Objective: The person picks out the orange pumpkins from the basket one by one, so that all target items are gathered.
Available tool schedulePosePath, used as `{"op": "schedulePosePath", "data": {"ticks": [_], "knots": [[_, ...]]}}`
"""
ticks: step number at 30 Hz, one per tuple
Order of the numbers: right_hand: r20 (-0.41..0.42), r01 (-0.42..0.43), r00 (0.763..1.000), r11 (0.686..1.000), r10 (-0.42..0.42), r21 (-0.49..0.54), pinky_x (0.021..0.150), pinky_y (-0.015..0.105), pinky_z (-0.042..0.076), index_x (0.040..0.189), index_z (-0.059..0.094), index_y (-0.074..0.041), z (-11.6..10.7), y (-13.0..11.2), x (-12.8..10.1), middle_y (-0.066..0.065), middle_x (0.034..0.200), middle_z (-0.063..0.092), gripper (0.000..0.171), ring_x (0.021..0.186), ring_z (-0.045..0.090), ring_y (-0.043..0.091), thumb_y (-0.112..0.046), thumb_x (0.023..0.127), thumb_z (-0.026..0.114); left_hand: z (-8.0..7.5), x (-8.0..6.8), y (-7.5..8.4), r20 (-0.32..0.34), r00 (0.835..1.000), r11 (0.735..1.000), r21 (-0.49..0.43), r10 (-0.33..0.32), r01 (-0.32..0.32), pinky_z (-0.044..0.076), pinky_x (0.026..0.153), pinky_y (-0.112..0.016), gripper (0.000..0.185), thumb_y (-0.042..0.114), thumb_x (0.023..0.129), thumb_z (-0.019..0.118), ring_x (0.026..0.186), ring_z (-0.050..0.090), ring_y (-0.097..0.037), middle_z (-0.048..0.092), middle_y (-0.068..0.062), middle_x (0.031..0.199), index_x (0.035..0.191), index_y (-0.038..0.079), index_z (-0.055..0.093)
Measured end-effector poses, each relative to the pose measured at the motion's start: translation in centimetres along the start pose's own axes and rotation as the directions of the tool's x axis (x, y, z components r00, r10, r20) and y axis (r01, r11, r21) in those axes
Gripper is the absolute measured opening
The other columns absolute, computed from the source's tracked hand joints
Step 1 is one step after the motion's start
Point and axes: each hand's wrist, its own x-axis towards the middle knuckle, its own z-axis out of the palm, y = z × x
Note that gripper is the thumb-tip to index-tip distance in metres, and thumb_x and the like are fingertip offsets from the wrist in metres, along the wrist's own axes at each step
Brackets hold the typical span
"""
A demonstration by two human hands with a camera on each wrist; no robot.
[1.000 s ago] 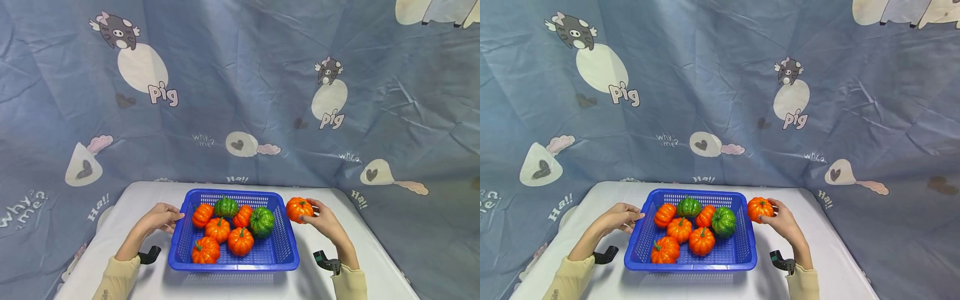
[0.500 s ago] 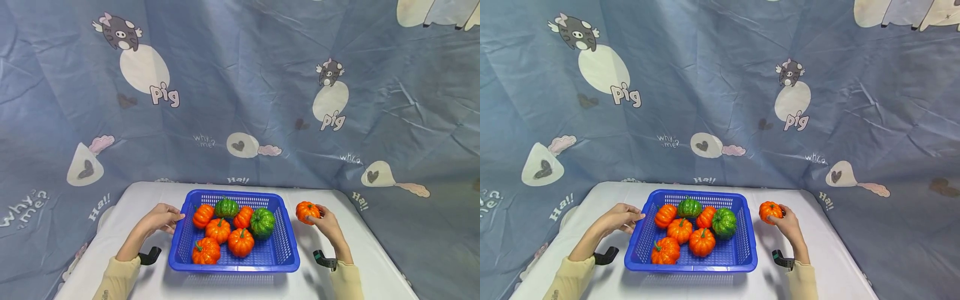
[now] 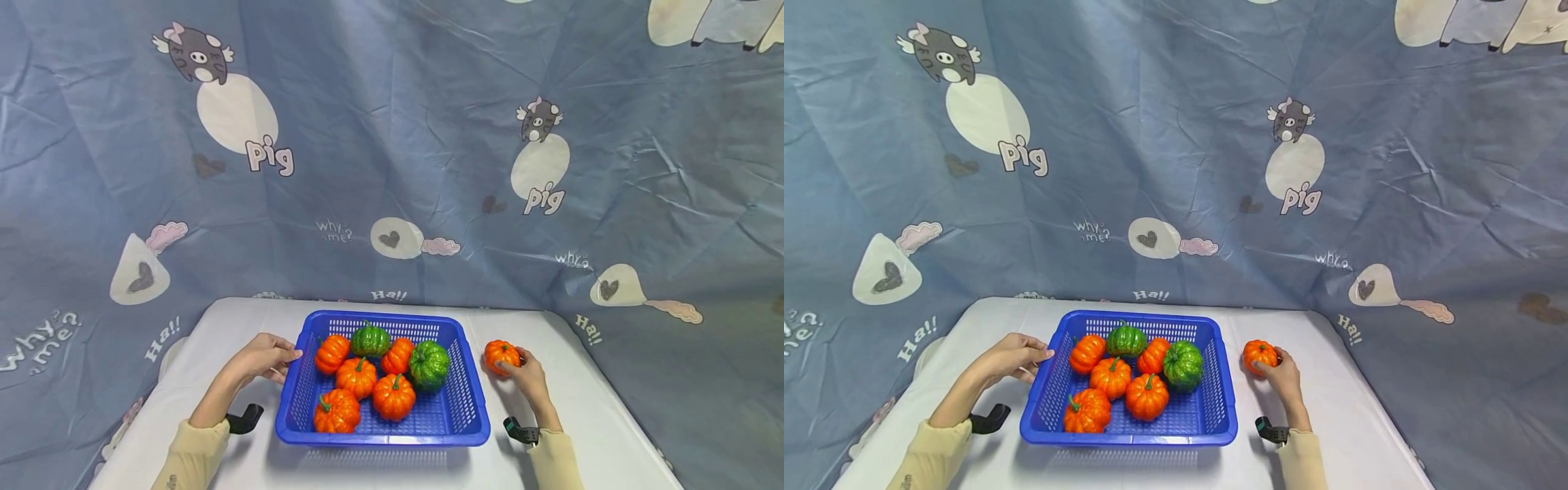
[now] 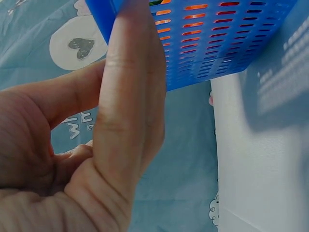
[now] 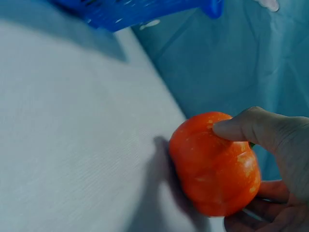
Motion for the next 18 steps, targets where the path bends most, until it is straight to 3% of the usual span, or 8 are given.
{"op": "schedulePosePath", "data": {"ticks": [8,18], "knots": [[-0.004,-0.001,1.0,1.0,0.001,-0.006,0.11,0.056,0.037,0.14,0.035,0.011,0.4,0.4,0.2,0.036,0.139,0.041,0.073,0.129,0.043,0.046,-0.02,0.084,0.071,0.0,-0.1,0.0,0.005,1.0,1.0,-0.009,0.006,-0.005,0.061,0.061,-0.035,0.04,0.016,0.093,0.062,0.064,0.065,-0.016,0.066,-0.011,0.078,0.116,-0.015,0.055],[0.001,0.026,1.0,1.0,-0.026,-0.017,0.112,0.058,0.032,0.142,0.031,0.012,-0.7,-1.3,-0.5,0.035,0.144,0.035,0.076,0.134,0.034,0.049,-0.021,0.086,0.071,0.0,-0.2,0.1,0.009,1.0,1.0,-0.014,0.015,-0.015,0.061,0.063,-0.036,0.04,0.016,0.093,0.063,0.064,0.066,-0.016,0.066,-0.011,0.078,0.116,-0.015,0.053]]}}
